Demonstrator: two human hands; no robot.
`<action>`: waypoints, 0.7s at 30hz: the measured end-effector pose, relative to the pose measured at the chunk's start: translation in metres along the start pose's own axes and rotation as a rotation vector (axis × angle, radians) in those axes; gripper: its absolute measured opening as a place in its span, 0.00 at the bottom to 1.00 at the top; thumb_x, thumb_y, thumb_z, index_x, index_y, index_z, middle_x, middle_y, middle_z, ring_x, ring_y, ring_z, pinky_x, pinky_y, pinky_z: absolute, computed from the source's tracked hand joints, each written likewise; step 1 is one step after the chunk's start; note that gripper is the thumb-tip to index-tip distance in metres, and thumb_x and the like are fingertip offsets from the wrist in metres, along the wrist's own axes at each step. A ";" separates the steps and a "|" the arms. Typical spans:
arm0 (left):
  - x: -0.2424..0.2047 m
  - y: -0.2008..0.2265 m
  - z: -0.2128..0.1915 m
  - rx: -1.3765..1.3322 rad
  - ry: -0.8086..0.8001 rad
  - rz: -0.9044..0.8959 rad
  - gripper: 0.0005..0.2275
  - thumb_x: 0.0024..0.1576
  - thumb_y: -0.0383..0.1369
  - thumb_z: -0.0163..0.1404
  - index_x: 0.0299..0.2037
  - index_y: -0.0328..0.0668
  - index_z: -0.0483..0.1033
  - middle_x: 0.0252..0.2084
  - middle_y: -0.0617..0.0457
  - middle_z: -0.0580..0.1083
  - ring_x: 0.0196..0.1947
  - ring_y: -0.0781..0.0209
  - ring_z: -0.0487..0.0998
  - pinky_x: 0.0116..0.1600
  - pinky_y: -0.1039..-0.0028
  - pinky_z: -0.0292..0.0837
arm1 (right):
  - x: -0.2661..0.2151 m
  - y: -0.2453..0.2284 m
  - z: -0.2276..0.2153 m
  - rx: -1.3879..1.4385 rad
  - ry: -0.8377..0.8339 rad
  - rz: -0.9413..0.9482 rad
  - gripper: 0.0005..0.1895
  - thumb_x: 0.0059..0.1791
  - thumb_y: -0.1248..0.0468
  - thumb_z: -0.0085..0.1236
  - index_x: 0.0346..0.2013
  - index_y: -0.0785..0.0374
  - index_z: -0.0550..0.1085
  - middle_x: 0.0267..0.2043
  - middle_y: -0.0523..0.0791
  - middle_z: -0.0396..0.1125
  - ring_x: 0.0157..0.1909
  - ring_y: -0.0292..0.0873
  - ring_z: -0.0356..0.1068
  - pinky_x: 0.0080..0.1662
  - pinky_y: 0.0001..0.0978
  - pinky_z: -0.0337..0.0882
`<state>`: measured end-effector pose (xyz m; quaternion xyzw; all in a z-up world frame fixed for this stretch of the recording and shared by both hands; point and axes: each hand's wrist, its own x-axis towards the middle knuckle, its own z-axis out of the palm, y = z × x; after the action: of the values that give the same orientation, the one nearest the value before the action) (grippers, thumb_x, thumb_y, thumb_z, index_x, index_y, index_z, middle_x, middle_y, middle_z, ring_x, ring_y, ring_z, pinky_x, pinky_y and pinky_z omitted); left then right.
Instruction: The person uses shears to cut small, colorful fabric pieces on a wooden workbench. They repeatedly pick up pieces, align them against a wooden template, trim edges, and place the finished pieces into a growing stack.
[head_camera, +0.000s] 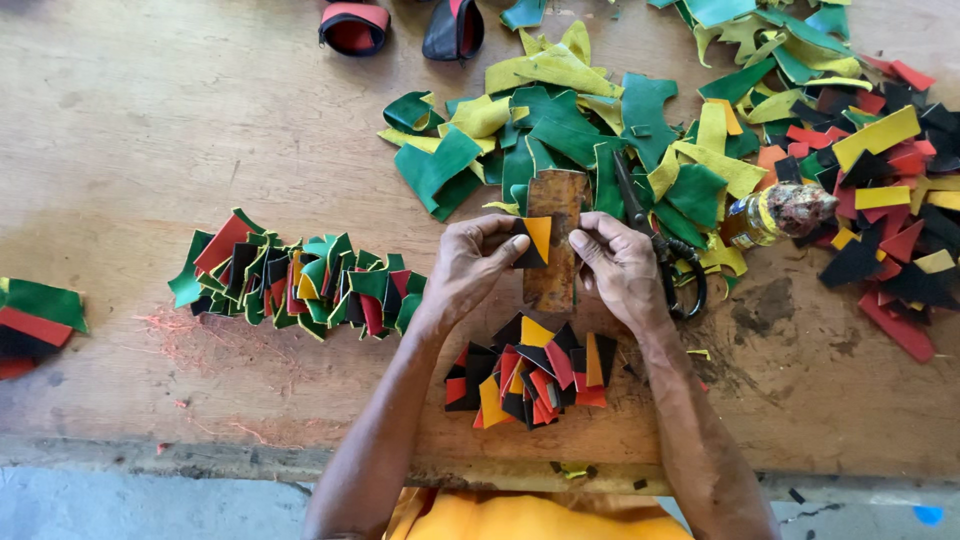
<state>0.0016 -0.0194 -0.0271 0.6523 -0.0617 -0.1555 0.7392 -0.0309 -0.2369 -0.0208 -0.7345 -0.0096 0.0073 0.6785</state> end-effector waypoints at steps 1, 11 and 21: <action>0.000 -0.001 0.000 -0.008 0.002 -0.007 0.11 0.60 0.28 0.56 0.51 0.30 0.79 0.42 0.52 0.82 0.40 0.72 0.80 0.43 0.80 0.78 | 0.000 0.000 0.000 0.004 -0.004 -0.004 0.08 0.56 0.66 0.55 0.47 0.68 0.75 0.30 0.38 0.68 0.24 0.27 0.63 0.25 0.19 0.63; -0.001 0.000 0.005 0.003 0.014 -0.010 0.12 0.60 0.28 0.56 0.51 0.30 0.80 0.42 0.52 0.82 0.40 0.72 0.80 0.44 0.81 0.78 | 0.000 -0.003 0.001 -0.040 0.006 0.004 0.08 0.55 0.65 0.56 0.46 0.68 0.75 0.30 0.38 0.69 0.25 0.27 0.63 0.26 0.20 0.65; -0.009 0.020 0.021 0.059 0.086 0.041 0.12 0.60 0.28 0.55 0.51 0.30 0.80 0.43 0.52 0.83 0.40 0.72 0.80 0.47 0.79 0.78 | 0.000 0.000 0.000 -0.061 0.030 -0.021 0.08 0.56 0.66 0.56 0.45 0.68 0.75 0.31 0.40 0.70 0.26 0.28 0.64 0.28 0.21 0.67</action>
<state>-0.0097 -0.0346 -0.0033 0.6785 -0.0480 -0.1101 0.7247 -0.0308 -0.2367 -0.0213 -0.7547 -0.0072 -0.0112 0.6560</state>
